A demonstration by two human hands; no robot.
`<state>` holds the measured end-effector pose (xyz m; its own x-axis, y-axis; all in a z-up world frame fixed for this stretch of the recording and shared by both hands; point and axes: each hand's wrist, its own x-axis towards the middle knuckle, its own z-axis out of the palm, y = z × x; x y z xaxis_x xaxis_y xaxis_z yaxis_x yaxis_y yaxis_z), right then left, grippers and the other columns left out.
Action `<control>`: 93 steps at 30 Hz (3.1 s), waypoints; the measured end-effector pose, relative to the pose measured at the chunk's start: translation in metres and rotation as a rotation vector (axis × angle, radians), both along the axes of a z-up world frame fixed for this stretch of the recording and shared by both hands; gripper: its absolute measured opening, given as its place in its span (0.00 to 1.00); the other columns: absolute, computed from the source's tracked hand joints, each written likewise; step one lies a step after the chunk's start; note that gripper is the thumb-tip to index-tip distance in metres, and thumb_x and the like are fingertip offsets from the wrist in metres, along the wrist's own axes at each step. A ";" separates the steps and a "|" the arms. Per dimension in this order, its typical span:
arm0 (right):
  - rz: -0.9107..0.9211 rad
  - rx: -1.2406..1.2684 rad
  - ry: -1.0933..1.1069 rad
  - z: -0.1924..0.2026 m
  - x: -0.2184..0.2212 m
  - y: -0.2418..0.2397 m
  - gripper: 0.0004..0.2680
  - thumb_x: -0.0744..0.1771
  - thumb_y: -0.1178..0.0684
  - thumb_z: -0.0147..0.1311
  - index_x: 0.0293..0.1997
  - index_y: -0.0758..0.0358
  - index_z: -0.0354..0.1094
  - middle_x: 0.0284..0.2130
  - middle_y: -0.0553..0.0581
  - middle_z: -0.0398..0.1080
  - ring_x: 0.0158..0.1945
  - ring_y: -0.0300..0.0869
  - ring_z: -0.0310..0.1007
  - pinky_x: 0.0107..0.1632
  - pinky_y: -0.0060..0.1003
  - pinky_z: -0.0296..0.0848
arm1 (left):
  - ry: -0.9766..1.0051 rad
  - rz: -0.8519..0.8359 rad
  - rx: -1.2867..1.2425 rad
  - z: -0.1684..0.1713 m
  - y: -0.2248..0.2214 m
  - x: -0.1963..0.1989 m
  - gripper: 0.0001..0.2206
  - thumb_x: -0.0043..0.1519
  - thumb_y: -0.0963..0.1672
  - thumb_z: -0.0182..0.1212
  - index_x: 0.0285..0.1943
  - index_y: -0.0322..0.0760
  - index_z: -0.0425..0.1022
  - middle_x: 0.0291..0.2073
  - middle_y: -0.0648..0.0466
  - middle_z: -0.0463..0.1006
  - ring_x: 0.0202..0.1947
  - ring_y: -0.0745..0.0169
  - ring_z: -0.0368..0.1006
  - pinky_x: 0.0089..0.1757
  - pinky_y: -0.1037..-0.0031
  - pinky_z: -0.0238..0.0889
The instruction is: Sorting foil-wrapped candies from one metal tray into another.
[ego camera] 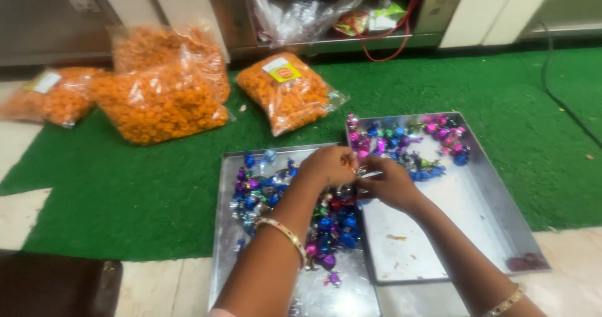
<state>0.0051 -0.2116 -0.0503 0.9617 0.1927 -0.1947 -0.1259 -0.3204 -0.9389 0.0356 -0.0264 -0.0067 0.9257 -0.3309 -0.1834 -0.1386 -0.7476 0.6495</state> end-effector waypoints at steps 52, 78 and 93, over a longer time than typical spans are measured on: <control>0.088 -1.037 0.156 -0.041 0.115 -0.133 0.49 0.49 0.27 0.80 0.73 0.22 0.42 0.71 0.72 0.35 0.72 0.76 0.34 0.65 0.76 0.50 | -0.067 -0.211 0.453 -0.095 -0.134 0.110 0.59 0.31 0.42 0.87 0.75 0.45 0.52 0.66 0.42 0.58 0.56 0.41 0.74 0.52 0.60 0.72; 0.044 -0.587 0.078 -0.043 -0.004 -0.098 0.28 0.56 0.49 0.74 0.60 0.40 0.65 0.47 0.56 0.77 0.44 0.49 0.83 0.48 0.43 0.80 | 0.023 -0.168 0.215 -0.091 -0.116 -0.007 0.42 0.37 0.47 0.85 0.62 0.43 0.65 0.56 0.45 0.67 0.57 0.40 0.70 0.53 0.58 0.69; 0.371 -0.124 -0.371 -0.057 0.022 0.025 0.24 0.61 0.57 0.71 0.62 0.57 0.63 0.51 0.67 0.72 0.55 0.55 0.74 0.55 0.48 0.75 | 0.128 -0.096 0.531 -0.005 0.030 0.009 0.50 0.34 0.48 0.86 0.70 0.56 0.63 0.67 0.48 0.63 0.68 0.34 0.58 0.59 0.45 0.62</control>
<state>0.0269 -0.1870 -0.1076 0.8420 0.5298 0.1020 0.3495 -0.3917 -0.8511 0.0448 0.0040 -0.0121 0.8551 -0.2438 -0.4575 -0.1667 -0.9649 0.2027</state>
